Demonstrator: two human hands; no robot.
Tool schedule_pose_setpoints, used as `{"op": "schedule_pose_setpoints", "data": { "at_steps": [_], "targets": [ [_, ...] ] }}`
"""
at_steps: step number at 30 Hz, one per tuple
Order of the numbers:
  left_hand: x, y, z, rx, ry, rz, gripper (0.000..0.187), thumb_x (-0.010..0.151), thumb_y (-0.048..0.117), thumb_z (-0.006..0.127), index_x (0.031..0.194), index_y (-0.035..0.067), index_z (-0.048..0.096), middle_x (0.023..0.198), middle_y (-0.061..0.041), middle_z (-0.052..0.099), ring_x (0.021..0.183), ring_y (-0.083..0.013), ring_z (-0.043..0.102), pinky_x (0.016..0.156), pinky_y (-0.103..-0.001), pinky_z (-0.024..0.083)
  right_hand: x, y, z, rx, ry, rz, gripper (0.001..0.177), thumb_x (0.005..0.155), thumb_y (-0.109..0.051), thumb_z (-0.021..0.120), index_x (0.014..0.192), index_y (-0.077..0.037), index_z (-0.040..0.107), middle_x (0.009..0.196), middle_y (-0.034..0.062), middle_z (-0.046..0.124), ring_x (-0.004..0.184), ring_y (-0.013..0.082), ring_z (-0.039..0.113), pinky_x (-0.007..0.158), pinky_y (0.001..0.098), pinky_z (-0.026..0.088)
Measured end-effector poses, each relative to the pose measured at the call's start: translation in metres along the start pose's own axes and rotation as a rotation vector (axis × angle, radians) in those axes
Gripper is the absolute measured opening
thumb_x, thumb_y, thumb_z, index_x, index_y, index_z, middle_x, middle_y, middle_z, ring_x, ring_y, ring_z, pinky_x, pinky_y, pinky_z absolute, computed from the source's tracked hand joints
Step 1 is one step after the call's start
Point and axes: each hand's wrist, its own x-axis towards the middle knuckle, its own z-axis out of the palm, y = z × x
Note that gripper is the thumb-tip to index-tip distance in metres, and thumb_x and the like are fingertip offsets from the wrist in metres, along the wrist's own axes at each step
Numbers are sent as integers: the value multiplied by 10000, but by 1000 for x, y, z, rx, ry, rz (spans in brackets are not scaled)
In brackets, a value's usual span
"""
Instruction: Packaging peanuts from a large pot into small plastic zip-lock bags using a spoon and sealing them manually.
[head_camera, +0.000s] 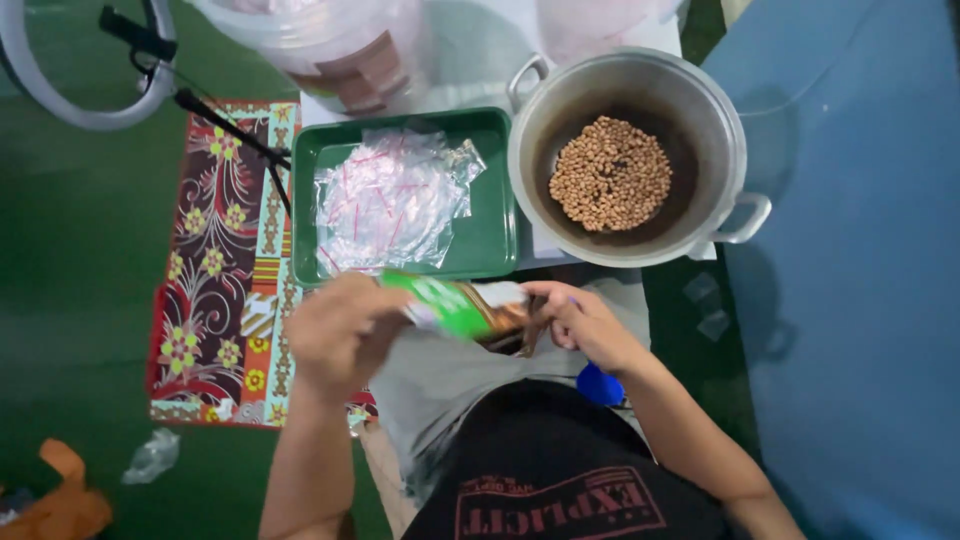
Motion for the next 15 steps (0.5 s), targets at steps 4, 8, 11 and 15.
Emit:
{"op": "schedule_pose_setpoints", "data": {
  "at_steps": [4, 8, 11, 15],
  "targets": [
    [58, -23, 9, 112, 52, 16, 177, 810, -57, 825, 837, 118, 814, 682, -14, 693, 554, -236, 625, 647, -349, 537, -10, -6, 4, -21, 30, 10, 440, 1040, -351, 530, 1209, 17, 703, 725, 185, 753, 436, 57, 431, 449, 197, 323],
    [93, -59, 45, 286, 212, 84, 153, 854, 33, 897, 814, 103, 767, 635, -7, 651, 534, -189, 630, 600, -298, 534, -20, 20, -14, -139, 77, 48, 399, 1038, -331, 532, 1177, -26, 749, 736, 147, 763, 461, 82, 444, 485, 210, 351],
    [118, -83, 80, 266, 202, 80, 165, 871, 6, 868, 869, 62, 712, 692, -38, 639, 568, -202, 581, 571, -309, 487, -32, 11, -18, -271, 119, 135, 373, 993, -320, 564, 1176, -58, 757, 789, 83, 761, 623, 110, 542, 612, 231, 432],
    [136, -135, 133, 295, 137, 81, 144, 841, 12, 794, 904, 112, 712, 658, -4, 624, 531, -200, 539, 539, -325, 452, -38, 15, -27, -510, 155, 270, 368, 907, -300, 652, 1180, -68, 739, 830, -7, 665, 728, 133, 578, 697, 261, 493]
  ]
}}
